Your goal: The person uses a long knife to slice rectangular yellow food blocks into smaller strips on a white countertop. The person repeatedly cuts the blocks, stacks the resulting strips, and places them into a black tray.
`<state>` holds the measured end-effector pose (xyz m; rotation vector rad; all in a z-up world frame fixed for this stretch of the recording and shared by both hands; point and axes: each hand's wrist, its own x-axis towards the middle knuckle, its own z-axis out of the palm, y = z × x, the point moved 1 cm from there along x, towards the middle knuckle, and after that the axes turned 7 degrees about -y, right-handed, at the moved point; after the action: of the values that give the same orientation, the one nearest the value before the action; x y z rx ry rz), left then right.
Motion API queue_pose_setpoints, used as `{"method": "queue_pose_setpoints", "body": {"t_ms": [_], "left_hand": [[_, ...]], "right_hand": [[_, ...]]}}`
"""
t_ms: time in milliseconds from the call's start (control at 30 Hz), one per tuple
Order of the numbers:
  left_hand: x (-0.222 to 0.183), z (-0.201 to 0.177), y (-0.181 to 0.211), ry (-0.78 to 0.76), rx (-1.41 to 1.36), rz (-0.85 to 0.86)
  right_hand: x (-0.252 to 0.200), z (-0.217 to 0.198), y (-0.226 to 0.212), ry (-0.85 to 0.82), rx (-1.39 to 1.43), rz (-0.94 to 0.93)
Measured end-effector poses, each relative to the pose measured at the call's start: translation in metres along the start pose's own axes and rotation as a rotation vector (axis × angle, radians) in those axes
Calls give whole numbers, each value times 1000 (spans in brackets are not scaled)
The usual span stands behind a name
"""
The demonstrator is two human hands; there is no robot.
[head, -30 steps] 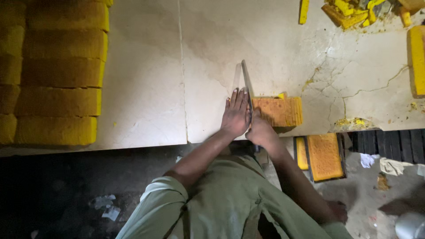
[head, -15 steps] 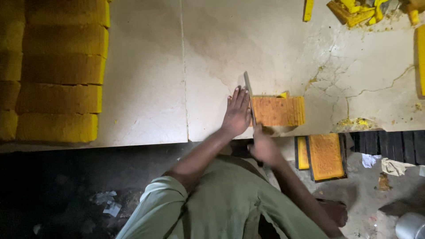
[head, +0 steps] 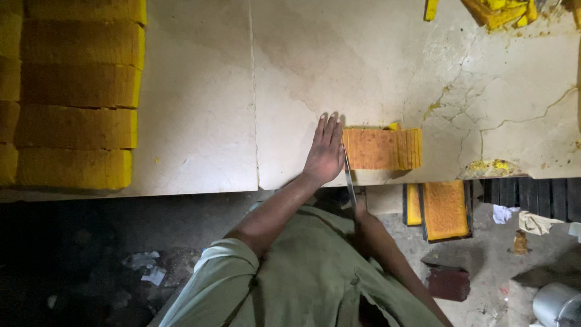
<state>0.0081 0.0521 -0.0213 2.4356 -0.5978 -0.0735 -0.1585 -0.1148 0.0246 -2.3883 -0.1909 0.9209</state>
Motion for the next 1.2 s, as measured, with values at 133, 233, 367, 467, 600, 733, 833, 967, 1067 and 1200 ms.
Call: {"method": "queue_pose_setpoints", "body": {"t_ms": [133, 233, 367, 467, 600, 733, 833, 967, 1067, 1200], "left_hand": [[-4, 0, -7, -11, -57, -10], [-5, -5, -12, 48, -198, 55], [-9, -5, -12, -54, 8, -117], [-12, -3, -10, -66, 60, -201], [-6, -1, -10, -38, 80, -189], [-11, 5, -12, -21, 56, -178], [-7, 6, -18, -84, 74, -207], [-10, -4, -20, -127, 31, -157], [-8, -9, -22, -133, 50, -166], [-14, -8, -18, -143, 76, -187]], "right_hand": [[56, -1, 12, 13, -13, 146], [93, -41, -7, 9, -5, 171], [112, -80, -53, 69, -95, 186], [72, -70, -72, -33, -51, 293], [2, -37, -65, 237, -155, -342], [27, 0, -29, 53, -61, 40], [69, -5, -9, 60, -74, 120], [114, -44, -21, 113, -66, 70], [116, -66, -48, 168, -66, 3], [49, -44, -64, 13, 11, 73]]}}
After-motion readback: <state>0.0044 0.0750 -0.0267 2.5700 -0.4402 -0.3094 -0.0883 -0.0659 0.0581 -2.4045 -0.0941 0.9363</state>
